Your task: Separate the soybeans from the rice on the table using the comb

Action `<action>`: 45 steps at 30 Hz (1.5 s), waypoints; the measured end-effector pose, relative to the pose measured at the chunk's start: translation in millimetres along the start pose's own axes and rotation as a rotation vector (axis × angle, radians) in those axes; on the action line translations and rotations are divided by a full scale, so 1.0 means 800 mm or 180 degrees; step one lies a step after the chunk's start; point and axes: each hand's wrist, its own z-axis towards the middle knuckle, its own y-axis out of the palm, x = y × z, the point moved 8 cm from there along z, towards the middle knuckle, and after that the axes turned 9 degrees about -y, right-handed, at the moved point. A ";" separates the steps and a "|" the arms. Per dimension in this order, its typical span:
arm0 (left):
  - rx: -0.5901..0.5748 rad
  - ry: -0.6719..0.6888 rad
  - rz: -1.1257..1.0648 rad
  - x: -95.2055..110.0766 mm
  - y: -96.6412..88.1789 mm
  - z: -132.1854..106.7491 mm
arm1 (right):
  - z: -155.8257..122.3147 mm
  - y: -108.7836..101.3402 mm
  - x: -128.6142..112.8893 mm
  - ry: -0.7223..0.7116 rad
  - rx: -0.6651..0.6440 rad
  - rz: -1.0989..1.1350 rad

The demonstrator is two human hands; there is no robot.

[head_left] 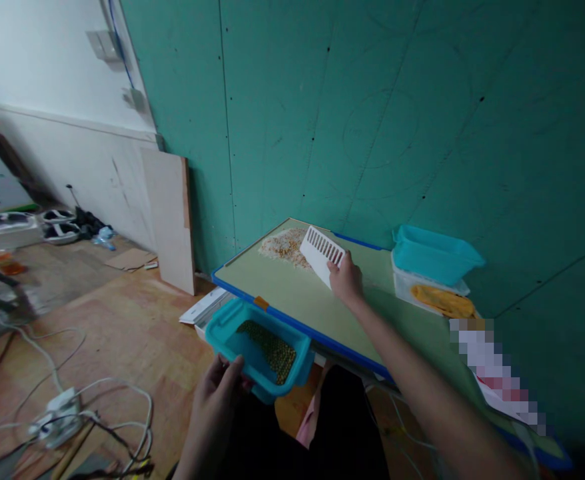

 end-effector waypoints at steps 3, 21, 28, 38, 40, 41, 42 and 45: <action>0.0122 0.0085 0.0025 0.006 -0.002 0.009 | 0.016 0.010 -0.001 0.0211 0.0052 0.0124; -0.0196 0.0197 -0.0035 0.036 0.011 0.036 | 0.014 0.017 0.001 -0.0044 0.0498 0.0546; -0.0124 0.0271 0.0059 0.044 0.015 0.032 | 0.020 0.030 -0.002 -0.0203 0.0358 0.0679; -0.0115 0.0245 -0.0160 0.032 0.021 0.022 | 0.033 0.060 -0.005 -0.0631 0.0153 0.1183; -0.0127 0.0223 -0.0082 0.031 0.023 0.019 | 0.035 0.061 -0.001 -0.0615 0.0230 0.1266; -0.0146 0.0217 -0.0036 0.032 0.024 0.017 | 0.036 0.061 0.001 -0.0606 0.0259 0.1336; -0.0166 0.0212 -0.0002 0.032 0.025 0.015 | 0.037 0.061 0.003 -0.0600 0.0278 0.1431; -0.0213 0.0202 -0.0008 0.033 0.026 0.011 | 0.040 0.063 0.003 -0.0585 0.0284 0.1719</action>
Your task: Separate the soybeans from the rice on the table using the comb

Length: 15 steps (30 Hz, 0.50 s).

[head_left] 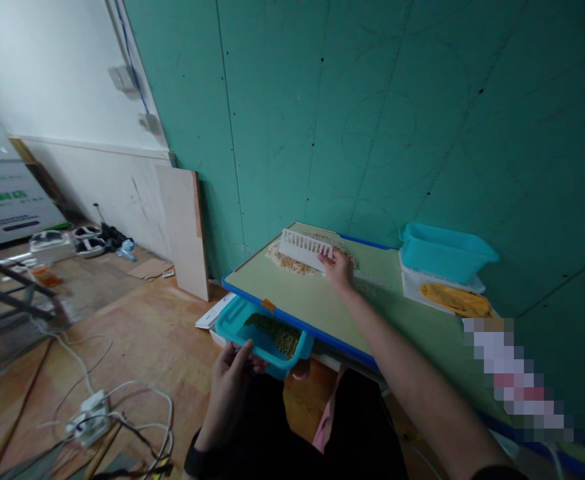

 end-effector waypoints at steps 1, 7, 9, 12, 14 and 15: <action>-0.0023 -0.0012 -0.0015 -0.001 0.000 0.000 | 0.000 0.002 0.000 0.0020 -0.0011 0.0053; -0.0161 -0.0070 -0.0137 -0.014 0.001 0.002 | -0.002 0.023 -0.012 0.0019 -0.0255 0.0158; -0.0199 -0.0040 -0.0151 -0.019 0.002 0.003 | -0.003 0.026 -0.016 -0.0050 -0.0338 0.0103; -0.0236 -0.0016 -0.0141 -0.024 0.002 0.004 | -0.005 0.028 -0.021 -0.0118 -0.0401 0.0060; -0.0265 -0.0015 -0.0155 -0.026 0.001 0.004 | -0.005 0.029 -0.021 -0.0111 -0.0413 0.0146; -0.0279 -0.0016 -0.0151 -0.027 0.001 0.003 | -0.006 0.030 -0.022 -0.0122 -0.0426 0.0187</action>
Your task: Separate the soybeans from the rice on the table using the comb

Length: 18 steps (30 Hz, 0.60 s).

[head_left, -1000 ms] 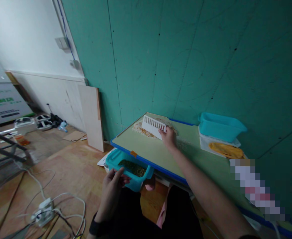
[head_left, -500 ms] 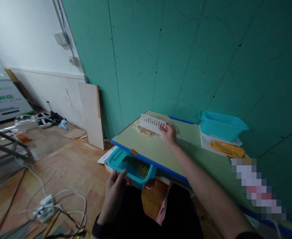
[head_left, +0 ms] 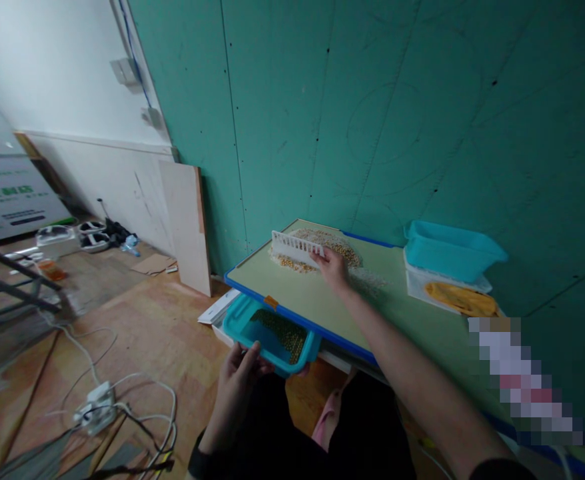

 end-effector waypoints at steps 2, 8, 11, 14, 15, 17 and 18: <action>0.0002 -0.0009 0.0086 -0.001 0.000 -0.002 | 0.000 0.003 -0.002 -0.0028 -0.0042 -0.0023; 0.0060 0.0024 0.0360 -0.003 0.005 -0.009 | -0.003 0.007 0.000 0.0005 -0.0103 -0.0193; 0.0026 0.0005 0.0326 -0.005 0.007 -0.007 | -0.004 0.005 0.001 -0.0022 -0.0089 -0.0147; 0.0016 0.0006 0.0284 -0.005 0.005 -0.004 | -0.004 0.002 0.001 -0.0063 -0.0066 -0.0093; 0.0014 0.0007 0.0256 -0.004 0.004 -0.003 | -0.004 0.002 0.001 -0.0068 -0.0054 -0.0064; 0.0013 -0.0004 0.0194 -0.002 0.003 -0.004 | -0.003 0.003 0.002 -0.0022 -0.0027 -0.0032; 0.0010 -0.0017 0.0179 -0.001 0.003 -0.005 | -0.003 0.005 0.002 0.0023 -0.0023 -0.0035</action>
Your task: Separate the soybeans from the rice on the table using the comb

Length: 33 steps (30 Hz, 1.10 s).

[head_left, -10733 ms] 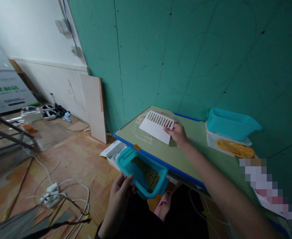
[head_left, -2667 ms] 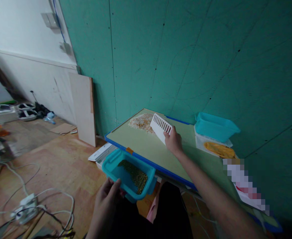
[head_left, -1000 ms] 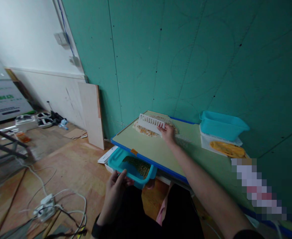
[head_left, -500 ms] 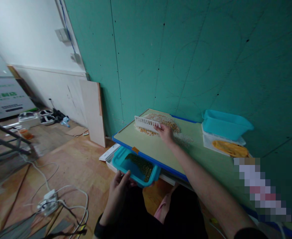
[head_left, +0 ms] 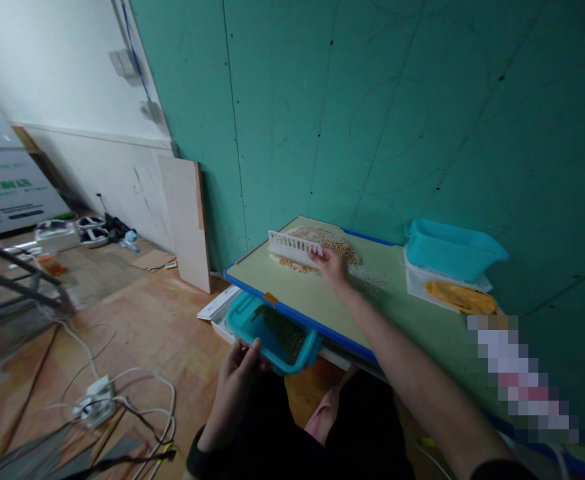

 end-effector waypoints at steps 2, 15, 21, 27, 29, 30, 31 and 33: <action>-0.0004 -0.0020 0.0011 0.003 0.000 -0.004 | 0.000 0.004 0.002 0.0081 -0.0010 -0.0052; 0.0112 -0.0054 -0.0077 -0.003 -0.013 -0.008 | -0.003 0.004 -0.017 -0.0199 -0.0189 -0.0820; 0.0149 -0.0083 -0.0150 -0.003 -0.016 -0.009 | 0.000 -0.006 -0.022 -0.0189 -0.0155 -0.0956; 0.0029 -0.0051 -0.0181 -0.004 -0.012 -0.011 | -0.003 -0.004 -0.027 -0.0404 -0.0112 -0.0871; 0.0031 -0.0077 -0.0190 -0.006 -0.012 -0.011 | -0.004 0.000 -0.030 -0.0473 -0.0122 -0.0790; 0.0043 -0.0082 -0.0186 -0.007 -0.013 -0.011 | -0.004 0.002 -0.031 -0.0503 -0.0141 -0.0776; 0.0056 -0.0077 -0.0181 -0.007 -0.013 -0.012 | -0.004 0.003 -0.032 -0.0527 -0.0162 -0.0785; 0.0054 -0.0061 -0.0168 -0.007 -0.013 -0.012 | -0.003 0.003 -0.031 -0.0509 -0.0179 -0.0839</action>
